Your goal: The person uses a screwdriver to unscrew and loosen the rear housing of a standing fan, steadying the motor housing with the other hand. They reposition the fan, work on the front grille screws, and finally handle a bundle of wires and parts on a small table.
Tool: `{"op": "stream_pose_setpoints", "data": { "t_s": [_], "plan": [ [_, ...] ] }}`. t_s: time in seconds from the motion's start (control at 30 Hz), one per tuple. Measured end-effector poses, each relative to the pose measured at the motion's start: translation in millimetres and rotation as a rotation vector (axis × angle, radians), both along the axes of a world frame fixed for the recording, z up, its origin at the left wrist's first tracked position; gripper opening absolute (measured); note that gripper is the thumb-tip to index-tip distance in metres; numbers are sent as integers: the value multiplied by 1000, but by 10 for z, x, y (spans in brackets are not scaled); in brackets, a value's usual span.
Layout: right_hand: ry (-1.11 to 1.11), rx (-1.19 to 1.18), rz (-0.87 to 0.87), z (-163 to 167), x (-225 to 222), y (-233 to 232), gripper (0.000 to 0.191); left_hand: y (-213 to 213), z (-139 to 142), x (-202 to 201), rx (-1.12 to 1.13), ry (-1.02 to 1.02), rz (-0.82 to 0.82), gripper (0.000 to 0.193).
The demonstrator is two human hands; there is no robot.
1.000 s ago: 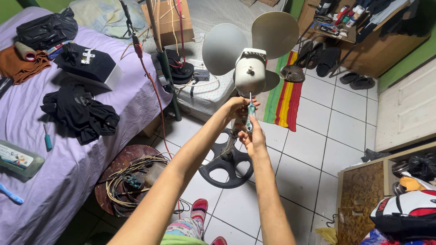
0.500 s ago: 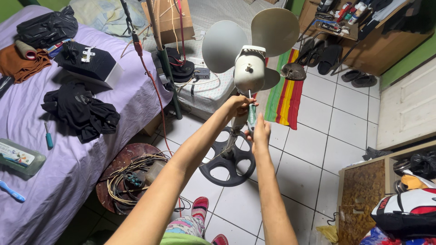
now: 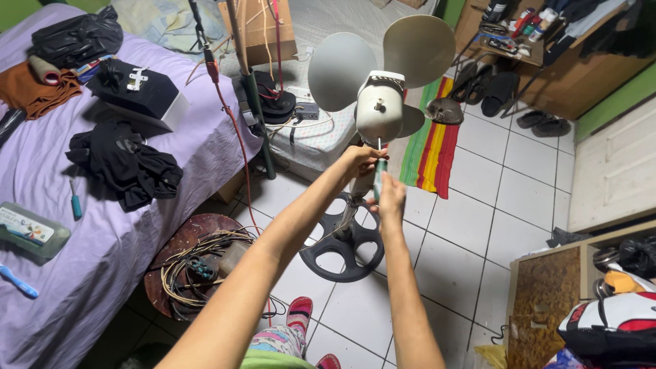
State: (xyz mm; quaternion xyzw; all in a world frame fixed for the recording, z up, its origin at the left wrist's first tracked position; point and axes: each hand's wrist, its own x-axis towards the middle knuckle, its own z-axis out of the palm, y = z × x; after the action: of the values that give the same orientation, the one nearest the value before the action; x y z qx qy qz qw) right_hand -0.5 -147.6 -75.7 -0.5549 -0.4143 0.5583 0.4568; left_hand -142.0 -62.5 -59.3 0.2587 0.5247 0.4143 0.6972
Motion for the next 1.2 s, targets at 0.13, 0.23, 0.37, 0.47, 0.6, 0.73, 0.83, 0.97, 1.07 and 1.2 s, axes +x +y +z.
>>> {"op": "stream_pose_setpoints", "data": {
  "t_s": [0.13,0.23,0.37,0.47,0.6,0.73,0.83,0.97,1.07,1.2],
  "plan": [
    [-616,530,-167,-79,-20,-55,51,-110,43,116,66,-4,66,34],
    [-177,166,-60,-119,-11,29,47,-89,101,95,-58,-274,-118,39],
    [225,-75,67,-196,14,148,52,55,87,69,-71,-55,-191,33],
    [-375,465,-103,-290,-7,139,60,96,7,127,47,-62,-126,24],
    [-608,660,-145,-324,-4,113,51,60,-49,147,143,-230,-78,31],
    [110,13,-25,-225,74,182,56,-7,27,45,-19,-258,-174,24],
    [58,-22,35,-196,150,247,57,-67,31,59,24,-282,-175,31],
    [-774,550,-152,-352,159,287,54,-86,-31,179,213,-167,-2,23],
    [-473,371,-102,-487,133,357,50,-5,0,189,130,-251,-150,23],
    [167,-56,59,-515,143,443,53,39,118,143,-54,-61,-266,26]
  ]
}}
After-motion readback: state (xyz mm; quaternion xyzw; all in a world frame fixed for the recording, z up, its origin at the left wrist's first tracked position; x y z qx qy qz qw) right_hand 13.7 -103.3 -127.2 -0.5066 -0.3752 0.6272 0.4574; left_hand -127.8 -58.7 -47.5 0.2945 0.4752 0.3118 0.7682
